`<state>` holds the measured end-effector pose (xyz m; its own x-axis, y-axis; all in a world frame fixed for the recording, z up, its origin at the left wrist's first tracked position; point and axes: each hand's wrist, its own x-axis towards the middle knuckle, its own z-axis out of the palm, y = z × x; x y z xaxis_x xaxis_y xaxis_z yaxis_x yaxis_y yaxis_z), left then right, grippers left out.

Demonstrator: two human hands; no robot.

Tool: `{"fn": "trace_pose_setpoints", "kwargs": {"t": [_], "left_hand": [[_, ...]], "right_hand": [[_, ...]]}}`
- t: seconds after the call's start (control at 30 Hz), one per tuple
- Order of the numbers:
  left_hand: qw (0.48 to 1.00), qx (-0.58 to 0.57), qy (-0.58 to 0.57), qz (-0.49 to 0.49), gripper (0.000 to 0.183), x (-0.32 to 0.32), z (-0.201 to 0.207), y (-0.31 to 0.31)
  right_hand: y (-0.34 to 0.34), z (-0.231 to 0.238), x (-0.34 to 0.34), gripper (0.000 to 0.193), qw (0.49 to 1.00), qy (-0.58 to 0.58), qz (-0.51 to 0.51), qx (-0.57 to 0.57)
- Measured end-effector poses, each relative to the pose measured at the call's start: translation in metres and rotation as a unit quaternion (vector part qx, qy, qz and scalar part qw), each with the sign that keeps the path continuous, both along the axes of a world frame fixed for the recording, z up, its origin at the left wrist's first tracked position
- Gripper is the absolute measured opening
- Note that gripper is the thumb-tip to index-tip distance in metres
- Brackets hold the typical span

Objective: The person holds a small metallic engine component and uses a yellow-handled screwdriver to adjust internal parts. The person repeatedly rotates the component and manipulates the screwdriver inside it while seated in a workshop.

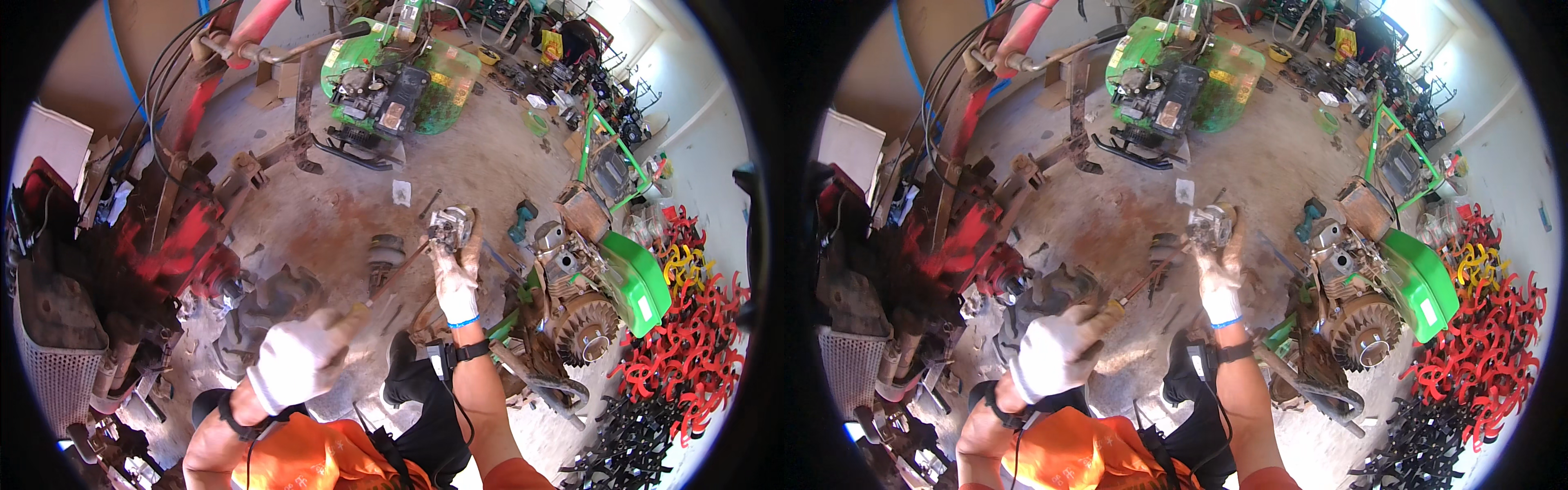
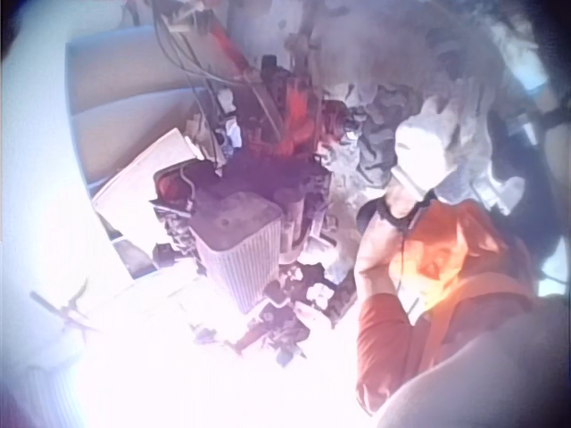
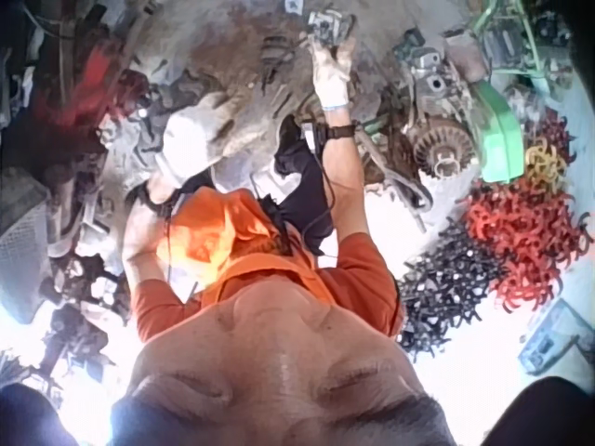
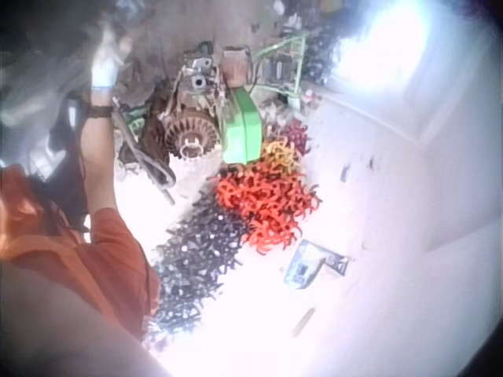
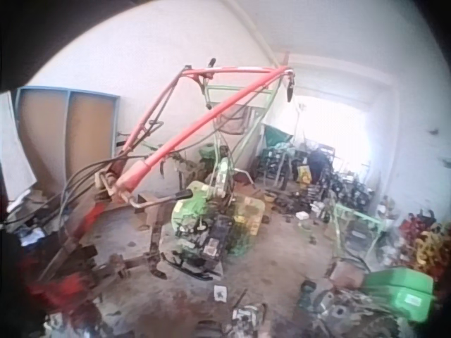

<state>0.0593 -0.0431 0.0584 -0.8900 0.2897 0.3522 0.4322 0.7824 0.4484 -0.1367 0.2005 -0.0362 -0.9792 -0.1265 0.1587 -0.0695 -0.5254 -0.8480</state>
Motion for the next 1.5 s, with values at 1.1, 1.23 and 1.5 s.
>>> {"fn": "trace_pose_setpoints", "kwargs": {"t": [1.1,1.23,1.5], "left_hand": [[0.908,0.379,-0.08,0.161,0.058,0.007,-0.017,0.009],[0.874,0.449,-0.064,0.177,0.067,0.007,-0.011,0.005],[0.964,0.092,0.097,0.23,0.06,-0.018,0.012,-0.016]], "right_hand": [[0.003,-0.003,-0.004,0.102,0.999,0.026,0.006,-0.023],[-0.003,-0.004,0.0,0.099,0.999,0.017,-0.019,-0.034],[-0.003,-0.002,0.005,0.097,1.0,-0.001,0.004,-0.019]]}}
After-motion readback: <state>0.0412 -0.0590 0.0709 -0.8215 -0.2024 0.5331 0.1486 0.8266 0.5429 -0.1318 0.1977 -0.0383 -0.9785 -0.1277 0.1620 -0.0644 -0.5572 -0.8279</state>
